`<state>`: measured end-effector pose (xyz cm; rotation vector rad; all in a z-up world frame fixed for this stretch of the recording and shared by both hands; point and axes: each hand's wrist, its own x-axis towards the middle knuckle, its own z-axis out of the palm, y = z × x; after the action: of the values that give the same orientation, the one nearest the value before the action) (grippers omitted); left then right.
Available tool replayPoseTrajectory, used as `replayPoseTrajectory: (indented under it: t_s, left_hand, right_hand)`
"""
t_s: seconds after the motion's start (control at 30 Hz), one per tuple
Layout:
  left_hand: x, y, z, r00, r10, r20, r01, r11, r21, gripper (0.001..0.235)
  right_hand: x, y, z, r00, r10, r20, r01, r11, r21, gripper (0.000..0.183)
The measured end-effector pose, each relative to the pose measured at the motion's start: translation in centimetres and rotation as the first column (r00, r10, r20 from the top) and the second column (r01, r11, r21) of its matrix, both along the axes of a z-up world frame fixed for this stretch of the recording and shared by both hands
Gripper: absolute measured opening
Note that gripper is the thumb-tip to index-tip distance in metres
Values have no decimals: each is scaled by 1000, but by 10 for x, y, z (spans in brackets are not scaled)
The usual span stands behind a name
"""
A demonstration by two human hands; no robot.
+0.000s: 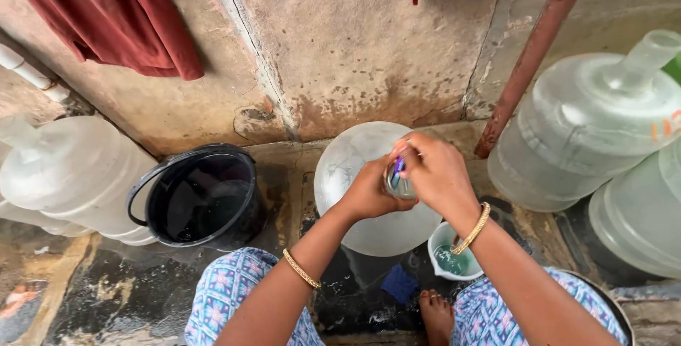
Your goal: Scrubbing and cleaning the exterior and neck of large plastic water jugs using a brush and water.
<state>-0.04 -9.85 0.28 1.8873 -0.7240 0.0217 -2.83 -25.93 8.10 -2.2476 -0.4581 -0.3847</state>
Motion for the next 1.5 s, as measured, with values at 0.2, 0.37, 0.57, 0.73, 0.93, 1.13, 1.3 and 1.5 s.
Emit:
replayPoseTrajectory:
  t_s: [0.2, 0.37, 0.57, 0.73, 0.93, 1.13, 1.3, 1.5]
  left_hand:
    - [3, 2, 3, 999, 49, 15, -50, 999, 23, 74]
    - [-7, -4, -2, 998, -54, -22, 56, 997, 56, 70]
    - [-12, -16, -50, 789, 379, 483, -334, 925, -180, 90]
    - [-30, 10, -11, 948, 218, 232, -173, 965, -198, 61]
    - [-31, 10, 2, 954, 238, 181, -215, 967, -137, 61]
    - [-27, 23, 2, 947, 192, 258, -177, 981, -79, 77]
    - [-29, 33, 5, 957, 237, 167, -231, 972, -52, 67]
    - [-33, 46, -9, 966, 196, 166, -192, 980, -45, 66]
  right_hand:
    - [8, -9, -3, 961, 24, -277, 43, 972, 230, 30]
    - [-4, -16, 0, 971, 121, -205, -106, 991, 86, 23]
    - [-20, -1, 2, 990, 80, 118, -78, 997, -16, 16]
    - [-27, 12, 14, 987, 73, -141, -56, 991, 122, 20]
    - [-12, 1, -14, 968, 235, 82, -244, 963, 112, 23]
    - [-2, 16, -5, 985, 69, -156, -49, 991, 124, 29]
    - [1, 29, -3, 985, 89, -145, -48, 963, 266, 28]
    - [3, 31, 20, 893, 449, -25, -448, 884, -134, 21]
